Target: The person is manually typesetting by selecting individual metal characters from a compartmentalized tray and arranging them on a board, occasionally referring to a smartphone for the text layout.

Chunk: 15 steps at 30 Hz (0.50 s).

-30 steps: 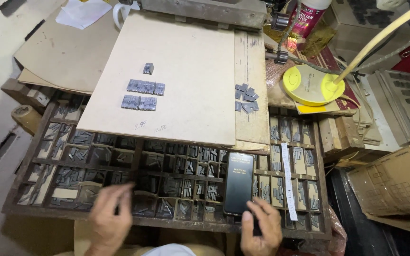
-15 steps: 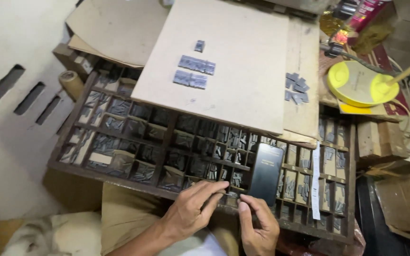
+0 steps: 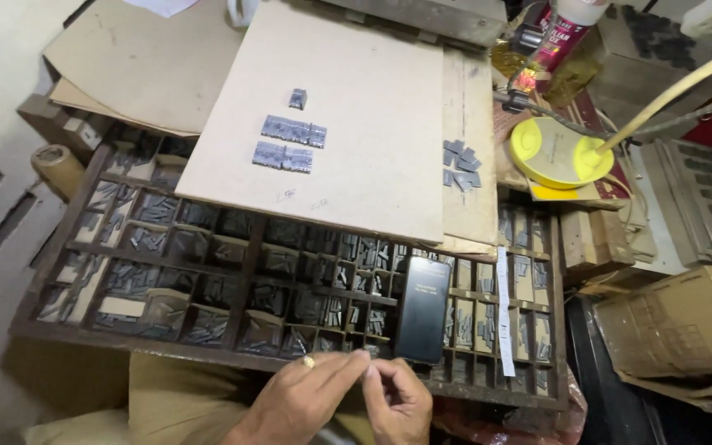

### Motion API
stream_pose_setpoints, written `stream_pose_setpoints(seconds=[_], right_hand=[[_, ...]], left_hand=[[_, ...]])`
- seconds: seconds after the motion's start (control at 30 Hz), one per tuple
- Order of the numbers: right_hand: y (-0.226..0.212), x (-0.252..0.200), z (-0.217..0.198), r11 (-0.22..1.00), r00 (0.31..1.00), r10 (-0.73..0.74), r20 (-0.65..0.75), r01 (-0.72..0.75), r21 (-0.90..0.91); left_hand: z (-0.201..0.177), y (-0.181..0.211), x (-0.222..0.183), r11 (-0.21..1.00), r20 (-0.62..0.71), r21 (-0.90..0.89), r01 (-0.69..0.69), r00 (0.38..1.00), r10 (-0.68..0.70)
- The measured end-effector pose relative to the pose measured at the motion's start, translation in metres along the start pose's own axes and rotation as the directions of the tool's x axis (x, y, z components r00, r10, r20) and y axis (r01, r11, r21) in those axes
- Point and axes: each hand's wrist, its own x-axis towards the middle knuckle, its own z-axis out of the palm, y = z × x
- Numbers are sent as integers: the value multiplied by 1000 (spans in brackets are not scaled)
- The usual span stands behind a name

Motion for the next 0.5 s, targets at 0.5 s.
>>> stream_pose_setpoints(seconds=[0.5], right_hand=[[62,45,-84,972,923,102,-370,-171,-160]], left_hand=[[35,-70,-50,901,-159,-257,350,904,-396]])
